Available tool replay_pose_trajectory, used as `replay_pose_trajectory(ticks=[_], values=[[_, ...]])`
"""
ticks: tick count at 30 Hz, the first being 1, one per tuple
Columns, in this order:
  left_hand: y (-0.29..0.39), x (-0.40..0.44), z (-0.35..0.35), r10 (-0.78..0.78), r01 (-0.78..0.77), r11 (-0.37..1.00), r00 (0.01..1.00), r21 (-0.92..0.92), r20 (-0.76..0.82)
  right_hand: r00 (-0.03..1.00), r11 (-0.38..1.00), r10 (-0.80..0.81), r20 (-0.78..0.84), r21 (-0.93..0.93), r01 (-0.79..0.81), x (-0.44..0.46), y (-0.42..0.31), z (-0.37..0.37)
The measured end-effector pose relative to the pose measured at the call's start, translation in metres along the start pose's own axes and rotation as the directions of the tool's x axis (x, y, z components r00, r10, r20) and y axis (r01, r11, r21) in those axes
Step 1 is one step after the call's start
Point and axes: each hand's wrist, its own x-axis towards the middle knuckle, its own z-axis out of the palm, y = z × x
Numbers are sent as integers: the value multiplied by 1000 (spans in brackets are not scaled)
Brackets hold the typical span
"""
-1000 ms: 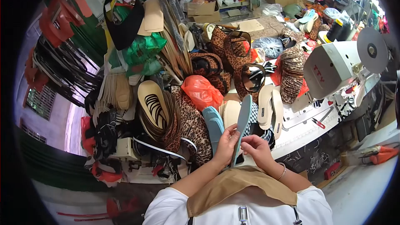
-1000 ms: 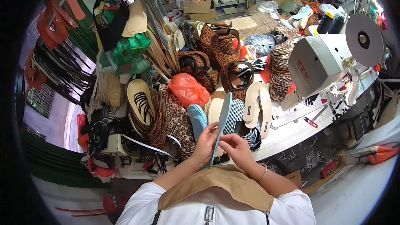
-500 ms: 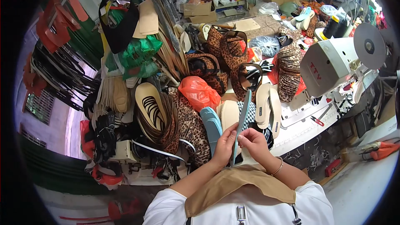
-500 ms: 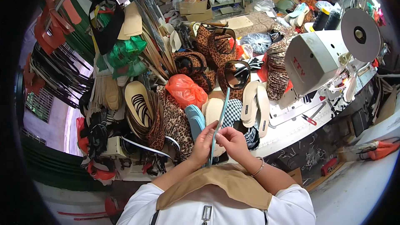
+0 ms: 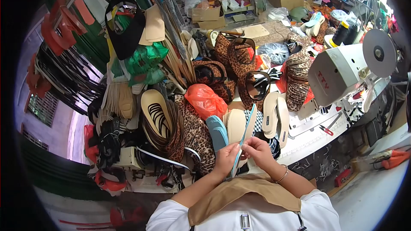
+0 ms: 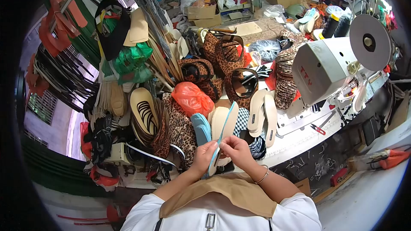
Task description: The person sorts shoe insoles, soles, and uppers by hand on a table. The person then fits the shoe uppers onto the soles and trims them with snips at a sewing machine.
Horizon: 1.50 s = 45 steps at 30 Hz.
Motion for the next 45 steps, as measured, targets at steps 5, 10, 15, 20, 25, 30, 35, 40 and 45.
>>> replay_pose_trajectory(ticks=[5, 10, 15, 20, 25, 30, 35, 40, 45], values=[[0, 0, -1, -92, 107, 976, 992, -191, 85, 999, 998, 27, 45, 51, -29, 0, 4, -6], [3, -2, 1, -109, 123, 980, 989, -153, 95, 997, 992, 43, 70, 113, -51, -1, 6, -10], [2, -4, 6, -109, 110, 981, 994, -161, 16, 996, 990, 41, 79, 130, -51, -2, 10, -10], [4, 0, 0, 362, -237, 702, 931, 672, -51, 997, 966, -70, -26, -252, 61, -2, 27, -13], [5, 1, -2, 154, -92, 890, 982, 446, -105, 1000, 1000, 6, 26, -26, -5, -4, 22, -11], [0, 0, -4, 144, -91, 909, 984, 407, -101, 988, 989, 81, 133, 114, -96, -3, 22, -15], [2, -2, -3, 61, -30, 940, 995, 340, -80, 984, 986, 77, 161, 137, -99, -3, 23, -19], [-7, 7, -15, -10, -16, 982, 990, -189, -140, 993, 997, -51, -109, 51, 57, -4, 19, -11], [-5, 3, -17, -110, 57, 897, 989, -437, -97, 999, 999, 34, 20, 39, -35, -11, 11, -4]])
